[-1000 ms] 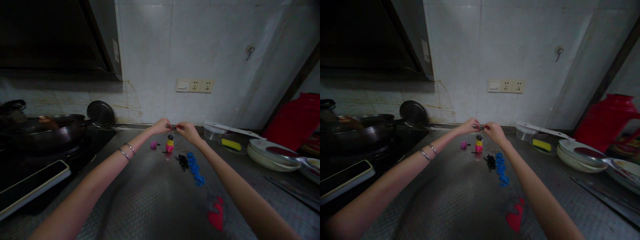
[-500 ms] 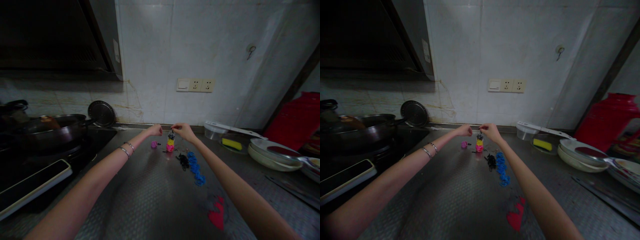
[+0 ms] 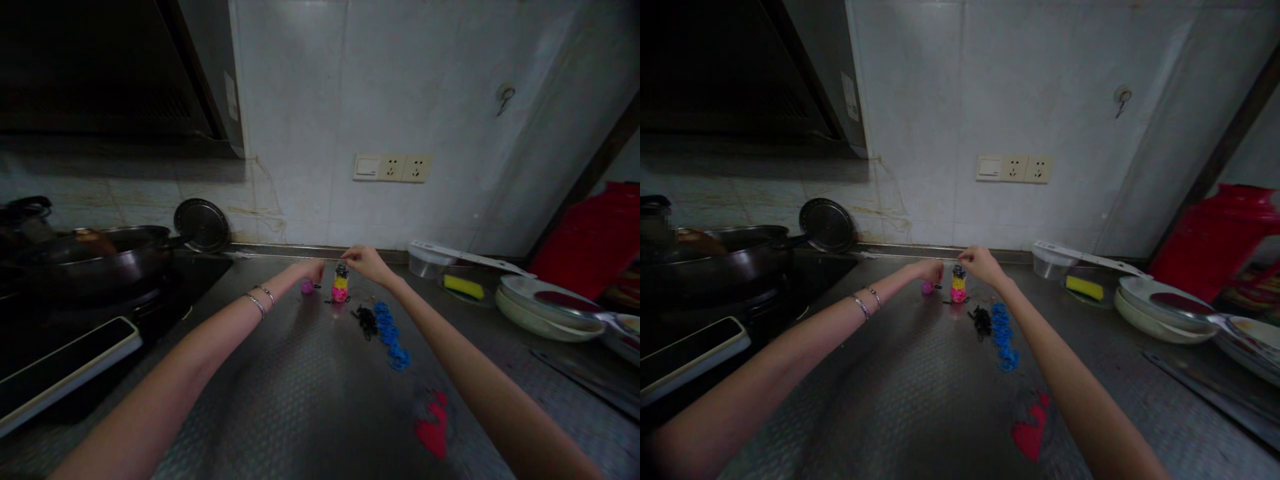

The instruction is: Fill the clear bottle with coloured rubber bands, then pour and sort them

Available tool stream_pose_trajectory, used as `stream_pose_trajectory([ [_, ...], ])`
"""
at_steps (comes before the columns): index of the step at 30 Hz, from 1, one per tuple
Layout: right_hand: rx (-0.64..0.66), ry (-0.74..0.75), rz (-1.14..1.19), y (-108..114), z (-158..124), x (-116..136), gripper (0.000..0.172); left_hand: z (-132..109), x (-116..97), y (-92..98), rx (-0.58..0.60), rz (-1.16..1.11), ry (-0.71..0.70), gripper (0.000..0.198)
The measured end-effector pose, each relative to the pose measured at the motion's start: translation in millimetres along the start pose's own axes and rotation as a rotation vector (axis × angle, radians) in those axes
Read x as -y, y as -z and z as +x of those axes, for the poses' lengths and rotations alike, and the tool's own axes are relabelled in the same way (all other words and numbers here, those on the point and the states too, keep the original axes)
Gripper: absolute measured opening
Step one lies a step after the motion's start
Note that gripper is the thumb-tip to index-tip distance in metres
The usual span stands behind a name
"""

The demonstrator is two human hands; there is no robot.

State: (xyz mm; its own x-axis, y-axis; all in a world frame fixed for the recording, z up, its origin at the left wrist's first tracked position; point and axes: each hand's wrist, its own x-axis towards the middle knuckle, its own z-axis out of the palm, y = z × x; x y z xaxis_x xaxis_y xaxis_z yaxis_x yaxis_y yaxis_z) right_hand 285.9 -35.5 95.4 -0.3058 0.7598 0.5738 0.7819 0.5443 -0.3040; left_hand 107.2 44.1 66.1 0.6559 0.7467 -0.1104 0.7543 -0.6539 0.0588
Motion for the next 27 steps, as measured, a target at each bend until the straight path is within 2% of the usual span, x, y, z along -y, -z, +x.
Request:
stream_pose_trajectory([
  [3,-0.022,0.001,-0.004,6,-3,1,0.024,-5,-7,-0.1,0.028,0.046,0.01,0.016],
  [7,-0.081,-0.122,0.03,9,-13,-8,0.025,-13,-12,-2.5,0.042,0.062,0.016,0.015],
  [9,-0.023,-0.188,0.046,3,-21,-17,0.024,-15,-12,-4.7,0.046,0.056,0.015,0.013],
  [13,0.221,-0.228,-0.014,-21,-39,-38,0.031,-14,-10,-9.5,0.073,0.055,0.052,0.008],
  [17,0.381,-0.255,-0.092,-42,-50,-49,0.036,-12,-12,-14.1,-0.013,0.061,0.057,0.02],
  [20,0.431,-0.279,-0.094,-50,-52,-50,0.035,-12,-14,-16.5,-0.045,0.087,0.068,0.024],
  [23,0.453,-0.295,-0.091,-52,-52,-49,0.031,-11,-15,-19.0,-0.032,0.126,0.05,0.017],
  [27,0.458,-0.298,-0.073,-54,-52,-48,0.023,-8,-13,-24.0,-0.09,0.14,0.006,0.013],
])
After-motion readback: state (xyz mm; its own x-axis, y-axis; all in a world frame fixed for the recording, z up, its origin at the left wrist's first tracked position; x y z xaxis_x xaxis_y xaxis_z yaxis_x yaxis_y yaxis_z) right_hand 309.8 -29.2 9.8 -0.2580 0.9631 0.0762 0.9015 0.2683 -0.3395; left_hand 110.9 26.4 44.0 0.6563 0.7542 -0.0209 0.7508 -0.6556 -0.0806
